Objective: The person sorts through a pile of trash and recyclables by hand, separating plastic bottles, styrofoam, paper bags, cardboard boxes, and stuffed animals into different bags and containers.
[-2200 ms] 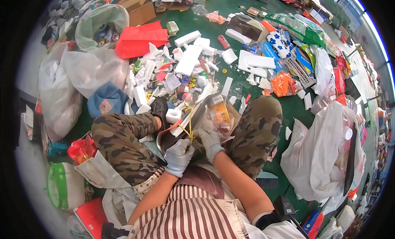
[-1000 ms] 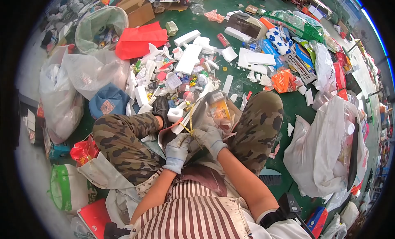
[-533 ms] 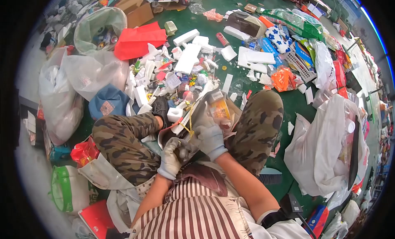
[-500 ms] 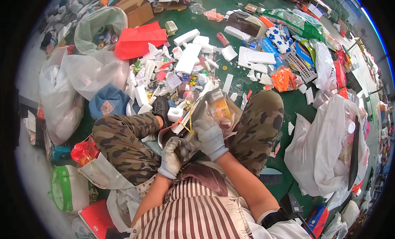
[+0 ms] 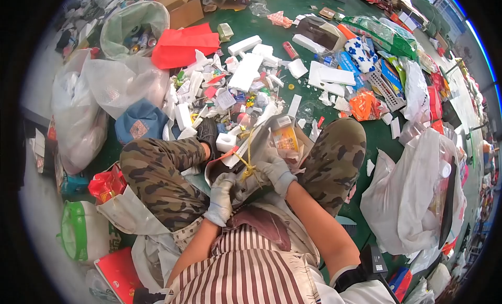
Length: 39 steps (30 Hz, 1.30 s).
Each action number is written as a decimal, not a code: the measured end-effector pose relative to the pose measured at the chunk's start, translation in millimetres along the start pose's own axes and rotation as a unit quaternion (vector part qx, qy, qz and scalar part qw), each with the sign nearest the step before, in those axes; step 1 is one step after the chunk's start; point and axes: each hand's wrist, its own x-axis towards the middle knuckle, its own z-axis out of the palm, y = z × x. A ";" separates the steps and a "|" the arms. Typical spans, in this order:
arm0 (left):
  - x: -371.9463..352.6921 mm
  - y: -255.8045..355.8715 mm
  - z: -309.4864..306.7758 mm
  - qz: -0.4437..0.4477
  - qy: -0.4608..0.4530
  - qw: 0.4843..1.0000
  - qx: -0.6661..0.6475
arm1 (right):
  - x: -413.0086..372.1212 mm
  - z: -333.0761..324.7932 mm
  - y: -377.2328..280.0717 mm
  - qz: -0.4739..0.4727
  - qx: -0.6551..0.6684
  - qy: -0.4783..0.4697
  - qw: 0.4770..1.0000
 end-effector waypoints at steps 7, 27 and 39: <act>13.8 0.2 15.2 0.309 0.081 0.725 0.610 | -8.1 4.2 -1.1 0.060 0.080 -0.038 0.994; -88.9 45.5 30.5 0.297 -0.153 0.875 0.350 | -49.4 12.8 6.7 -0.379 -0.523 -0.015 0.764; -83.9 68.3 25.8 0.310 -0.189 0.872 0.328 | 8.0 8.4 -36.1 -0.327 -0.588 -0.066 0.736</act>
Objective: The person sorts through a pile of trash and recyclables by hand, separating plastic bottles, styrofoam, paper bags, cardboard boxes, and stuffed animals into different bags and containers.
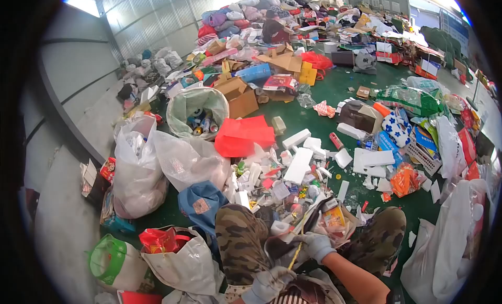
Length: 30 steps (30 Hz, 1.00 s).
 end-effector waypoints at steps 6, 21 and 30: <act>50.9 39.7 -18.0 -0.076 0.193 0.950 -0.234 | 8.1 48.6 60.8 0.225 0.755 -0.241 0.566; 189.4 22.1 -109.0 0.000 0.225 0.956 -0.186 | 2.2 -240.0 81.7 0.206 0.555 0.277 0.756; 211.4 -15.4 -97.4 -0.098 0.160 0.962 -0.197 | -76.4 -315.2 152.8 0.281 0.445 0.419 0.740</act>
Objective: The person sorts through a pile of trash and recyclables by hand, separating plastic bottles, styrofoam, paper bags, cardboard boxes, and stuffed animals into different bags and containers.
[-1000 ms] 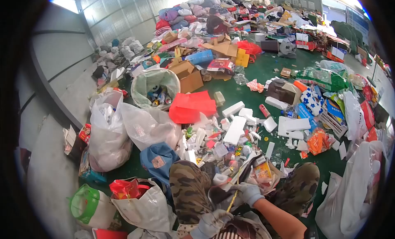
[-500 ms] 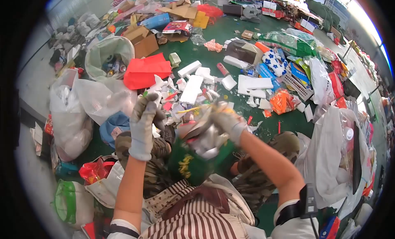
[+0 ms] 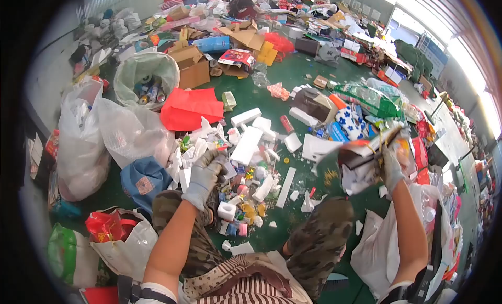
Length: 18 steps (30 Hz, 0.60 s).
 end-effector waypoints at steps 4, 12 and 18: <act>-32.1 32.6 14.7 -0.060 -0.052 0.994 -0.077 | -9.4 -74.4 -10.8 0.011 -0.075 -0.003 0.997; -44.5 52.4 1.5 -0.108 -0.146 0.975 -0.128 | -10.5 -2.4 -58.1 0.056 -0.435 -0.151 0.886; -15.5 13.2 20.5 -0.157 -0.130 0.945 -0.257 | 197.7 260.9 -73.2 -0.554 -0.696 -0.090 0.448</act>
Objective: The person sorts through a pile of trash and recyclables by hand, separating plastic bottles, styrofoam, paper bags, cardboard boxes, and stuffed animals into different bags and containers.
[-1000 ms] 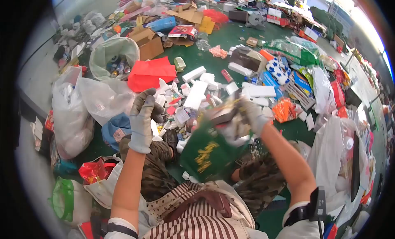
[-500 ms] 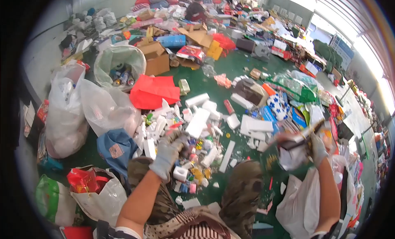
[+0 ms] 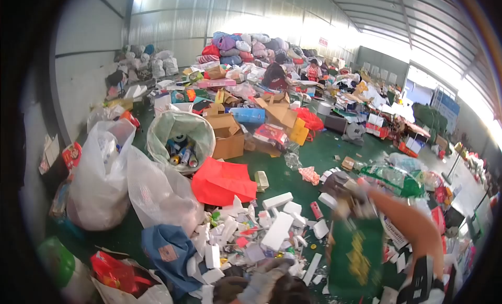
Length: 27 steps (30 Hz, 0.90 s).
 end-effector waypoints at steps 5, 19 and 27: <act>24.8 -9.9 13.0 0.005 -0.027 0.998 0.061 | 342.8 -270.2 1.1 0.028 0.252 0.397 0.882; -19.0 1.4 16.3 0.048 0.071 0.996 -0.025 | -215.5 11.6 -185.1 0.190 0.385 -0.284 0.857; -37.8 -27.3 32.6 -0.015 0.149 0.966 0.212 | -662.1 21.9 -331.6 0.889 0.320 -0.139 0.298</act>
